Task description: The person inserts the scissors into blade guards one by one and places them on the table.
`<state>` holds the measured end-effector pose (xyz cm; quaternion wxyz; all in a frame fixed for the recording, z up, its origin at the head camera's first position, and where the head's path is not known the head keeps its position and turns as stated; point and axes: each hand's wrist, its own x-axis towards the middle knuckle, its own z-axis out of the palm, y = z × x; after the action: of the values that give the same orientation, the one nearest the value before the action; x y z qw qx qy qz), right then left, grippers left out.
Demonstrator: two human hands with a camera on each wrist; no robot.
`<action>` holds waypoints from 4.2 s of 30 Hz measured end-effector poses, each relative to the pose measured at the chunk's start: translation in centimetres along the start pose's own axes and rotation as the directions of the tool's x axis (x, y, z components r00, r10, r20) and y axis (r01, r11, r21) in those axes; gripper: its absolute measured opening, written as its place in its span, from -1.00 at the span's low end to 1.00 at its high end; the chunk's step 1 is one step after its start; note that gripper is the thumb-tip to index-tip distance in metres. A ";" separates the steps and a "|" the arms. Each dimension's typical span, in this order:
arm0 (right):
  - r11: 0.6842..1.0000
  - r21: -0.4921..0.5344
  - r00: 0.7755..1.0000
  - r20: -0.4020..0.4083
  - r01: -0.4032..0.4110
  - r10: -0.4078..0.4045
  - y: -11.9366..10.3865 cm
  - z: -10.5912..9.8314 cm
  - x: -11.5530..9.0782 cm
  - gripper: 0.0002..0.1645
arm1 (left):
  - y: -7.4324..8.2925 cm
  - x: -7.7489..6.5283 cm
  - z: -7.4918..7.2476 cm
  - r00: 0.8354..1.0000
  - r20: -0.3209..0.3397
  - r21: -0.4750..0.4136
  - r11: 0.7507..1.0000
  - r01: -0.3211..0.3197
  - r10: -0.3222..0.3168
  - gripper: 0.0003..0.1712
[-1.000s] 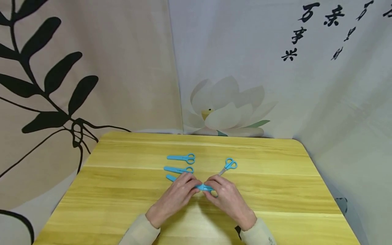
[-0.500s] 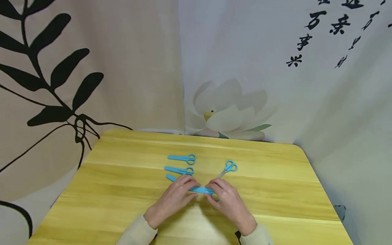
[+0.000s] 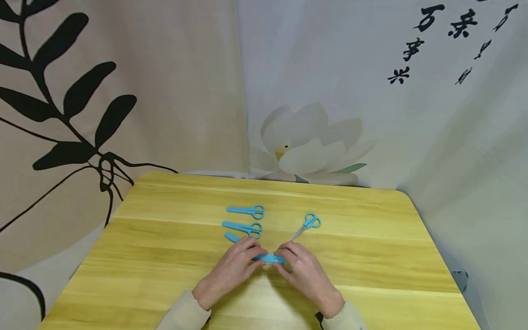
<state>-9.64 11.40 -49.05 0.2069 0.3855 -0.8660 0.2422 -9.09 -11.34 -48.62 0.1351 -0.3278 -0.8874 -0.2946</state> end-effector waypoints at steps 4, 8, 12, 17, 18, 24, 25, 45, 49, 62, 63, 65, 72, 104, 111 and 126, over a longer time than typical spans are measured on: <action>1.000 0.018 0.999 0.046 -0.020 0.019 0.0 -0.1 0.0 -0.52 | -0.2 -0.2 0.0 1.000 0.013 0.027 1.000 0.004 -0.005 -0.82; 0.994 0.056 0.988 0.130 -0.090 0.083 0.3 -0.9 -0.2 -0.22 | -0.4 -0.3 -0.1 1.000 0.023 0.045 0.999 0.019 -0.020 -0.80; 0.989 0.057 0.980 0.152 -0.136 0.126 1.1 -1.9 -0.3 -0.14 | -1.0 -0.6 -0.5 0.999 0.016 0.044 0.998 0.035 -0.035 -0.78; 0.985 0.018 0.977 0.136 -0.171 0.167 2.2 -3.3 -0.6 -0.15 | -2.7 -1.8 -1.8 0.997 0.027 0.028 0.997 0.073 -0.073 -0.75; 0.984 0.014 0.975 0.136 -0.180 0.177 2.4 -3.7 -0.7 -0.16 | -3.0 -2.0 -2.0 0.996 0.035 0.026 0.996 0.085 -0.086 -0.75; 0.975 -0.003 0.967 0.129 -0.223 0.222 3.7 -4.9 -1.4 -0.24 | -4.5 -3.2 -3.2 0.976 0.116 0.025 0.983 0.184 -0.186 -0.75; 0.975 -0.007 0.967 0.125 -0.224 0.223 3.9 -5.0 -1.5 -0.25 | -4.7 -3.3 -3.4 0.972 0.126 0.026 0.980 0.197 -0.198 -0.76; 0.960 -0.040 0.953 0.115 -0.278 0.281 5.7 -5.2 -2.5 -0.29 | -7.5 -4.3 -4.6 0.927 0.275 0.049 0.967 0.251 -0.255 -0.80; 0.954 -0.039 0.947 0.114 -0.297 0.299 5.8 -5.2 -2.7 -0.27 | -7.9 -4.3 -4.6 0.920 0.296 -0.002 0.963 0.270 -0.257 -0.80; 0.946 -0.046 0.937 0.133 -0.320 0.323 6.6 -5.6 -3.0 -0.25 | -8.3 -4.4 -5.6 0.890 0.358 -0.070 0.943 0.326 -0.282 -0.51; 0.947 -0.043 0.937 0.134 -0.320 0.323 6.8 -5.7 -3.0 -0.24 | -8.2 -4.4 -5.8 0.893 0.350 -0.072 0.943 0.326 -0.282 -0.47; 0.950 -0.035 0.940 0.138 -0.310 0.312 7.3 -5.9 -3.0 -0.23 | -7.9 -4.3 -6.3 0.905 0.327 -0.068 0.948 0.310 -0.272 -0.41; 0.973 0.004 0.952 0.210 -0.231 0.225 9.9 -5.9 -2.3 -0.19 | -6.9 -3.8 -7.4 0.954 0.218 0.007 0.978 0.208 -0.204 -0.33; 0.932 0.211 0.833 0.535 -0.294 0.142 16.2 -2.0 1.1 -0.54 | -6.0 -5.6 -6.2 0.970 0.140 -0.032 0.978 0.207 -0.200 -0.19; 0.943 0.178 0.842 0.517 -0.282 0.154 16.3 -1.8 0.8 -0.59 | -5.9 -5.5 -6.2 0.971 0.133 -0.035 0.978 0.204 -0.197 -0.17; 0.949 0.152 0.864 0.472 -0.277 0.176 16.2 -1.2 0.7 -0.85 | -6.2 -4.6 -6.2 0.951 0.187 -0.099 0.958 0.268 -0.247 -0.19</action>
<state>-22.29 21.21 -51.91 -0.0731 0.3464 -0.8982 0.2606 -9.43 -21.20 -48.41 -0.0025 -0.2410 -0.9111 -0.3344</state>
